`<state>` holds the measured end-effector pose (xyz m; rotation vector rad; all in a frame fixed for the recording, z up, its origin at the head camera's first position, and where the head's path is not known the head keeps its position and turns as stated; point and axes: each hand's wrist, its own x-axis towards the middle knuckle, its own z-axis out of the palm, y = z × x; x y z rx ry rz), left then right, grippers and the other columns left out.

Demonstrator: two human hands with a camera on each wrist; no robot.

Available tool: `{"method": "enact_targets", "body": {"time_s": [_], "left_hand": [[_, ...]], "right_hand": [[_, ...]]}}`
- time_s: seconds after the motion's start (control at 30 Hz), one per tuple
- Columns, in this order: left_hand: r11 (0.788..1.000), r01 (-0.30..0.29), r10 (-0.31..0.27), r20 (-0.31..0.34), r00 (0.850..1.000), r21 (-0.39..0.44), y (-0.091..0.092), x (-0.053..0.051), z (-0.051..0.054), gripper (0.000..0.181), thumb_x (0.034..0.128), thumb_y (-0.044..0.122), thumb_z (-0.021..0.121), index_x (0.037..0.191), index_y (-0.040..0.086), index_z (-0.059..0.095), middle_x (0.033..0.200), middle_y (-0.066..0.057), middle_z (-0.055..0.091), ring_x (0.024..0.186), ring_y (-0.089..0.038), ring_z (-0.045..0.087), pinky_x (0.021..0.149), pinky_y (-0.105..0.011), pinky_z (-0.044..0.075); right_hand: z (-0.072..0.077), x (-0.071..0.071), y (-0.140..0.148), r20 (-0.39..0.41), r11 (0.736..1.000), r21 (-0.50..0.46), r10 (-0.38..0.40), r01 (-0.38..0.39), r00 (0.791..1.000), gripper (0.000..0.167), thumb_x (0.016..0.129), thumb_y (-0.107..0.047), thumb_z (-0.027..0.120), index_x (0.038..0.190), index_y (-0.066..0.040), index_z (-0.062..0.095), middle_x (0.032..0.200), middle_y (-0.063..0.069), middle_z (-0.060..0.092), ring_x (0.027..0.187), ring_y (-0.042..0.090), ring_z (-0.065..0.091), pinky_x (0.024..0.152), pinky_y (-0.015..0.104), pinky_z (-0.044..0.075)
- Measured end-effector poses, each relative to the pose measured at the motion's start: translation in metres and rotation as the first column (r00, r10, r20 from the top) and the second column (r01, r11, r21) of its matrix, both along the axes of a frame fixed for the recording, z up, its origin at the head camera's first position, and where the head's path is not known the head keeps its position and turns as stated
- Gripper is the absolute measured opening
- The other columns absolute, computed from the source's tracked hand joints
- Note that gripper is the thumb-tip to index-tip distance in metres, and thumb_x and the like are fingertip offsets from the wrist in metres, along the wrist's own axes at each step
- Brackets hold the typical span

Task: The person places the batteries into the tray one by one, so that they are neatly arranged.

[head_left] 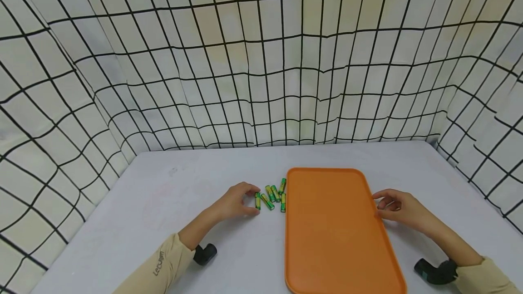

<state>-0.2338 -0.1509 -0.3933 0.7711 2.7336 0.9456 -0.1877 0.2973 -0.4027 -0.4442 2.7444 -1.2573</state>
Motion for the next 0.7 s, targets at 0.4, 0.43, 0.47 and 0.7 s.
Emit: {"method": "enact_targets", "body": {"time_s": [0.4, 0.43, 0.47, 0.7], "left_hand": [[0.998, -0.057, 0.056, -0.019, 0.998, -0.042, 0.0041, -0.0001, 0.0003, 0.048, 0.0774, 0.015, 0.080, 0.118, -0.003, 0.062, 0.105, -0.008, 0.060, 0.100, -0.024, 0.055, 0.087, -0.036, 0.047], [0.997, -0.062, 0.061, -0.018, 0.998, -0.046, 0.0045, -0.0002, 0.0003, 0.047, 0.0772, 0.015, 0.079, 0.117, -0.003, 0.062, 0.105, -0.008, 0.060, 0.101, -0.024, 0.056, 0.089, -0.038, 0.047], [0.997, -0.068, 0.067, -0.014, 0.998, -0.048, 0.0049, -0.0004, 0.0003, 0.047, 0.0771, 0.015, 0.079, 0.117, -0.003, 0.062, 0.105, -0.007, 0.060, 0.101, -0.024, 0.056, 0.090, -0.039, 0.047], [0.993, -0.097, 0.096, -0.025, 0.995, -0.064, 0.0057, -0.0014, 0.0009, 0.047, 0.0746, 0.017, 0.082, 0.114, -0.002, 0.064, 0.102, -0.006, 0.062, 0.097, -0.022, 0.057, 0.087, -0.037, 0.048]], "right_hand": [[-0.0009, 0.0004, -0.0008, 0.000, 1.000, 0.018, -0.004, 0.004, 1.000, 0.040, 0.085, -0.006, 0.073, 0.120, 0.008, 0.059, 0.091, 0.006, 0.062, 0.074, 0.007, 0.055, 0.066, 0.022, 0.050], [-0.0010, 0.0002, -0.0008, 0.002, 1.000, 0.019, -0.004, 0.004, 1.000, 0.040, 0.085, -0.006, 0.074, 0.120, 0.008, 0.059, 0.091, 0.006, 0.062, 0.074, 0.008, 0.055, 0.066, 0.022, 0.050], [-0.0010, 0.0001, -0.0008, 0.002, 1.000, 0.020, -0.003, 0.003, 1.000, 0.040, 0.085, -0.006, 0.074, 0.120, 0.008, 0.059, 0.091, 0.006, 0.062, 0.074, 0.008, 0.055, 0.066, 0.022, 0.050], [-0.0023, -0.0009, 0.0000, -0.003, 1.000, 0.001, 0.006, -0.006, 1.000, 0.040, 0.085, -0.006, 0.073, 0.120, 0.008, 0.058, 0.090, 0.006, 0.062, 0.073, 0.007, 0.055, 0.066, 0.022, 0.049]]}}
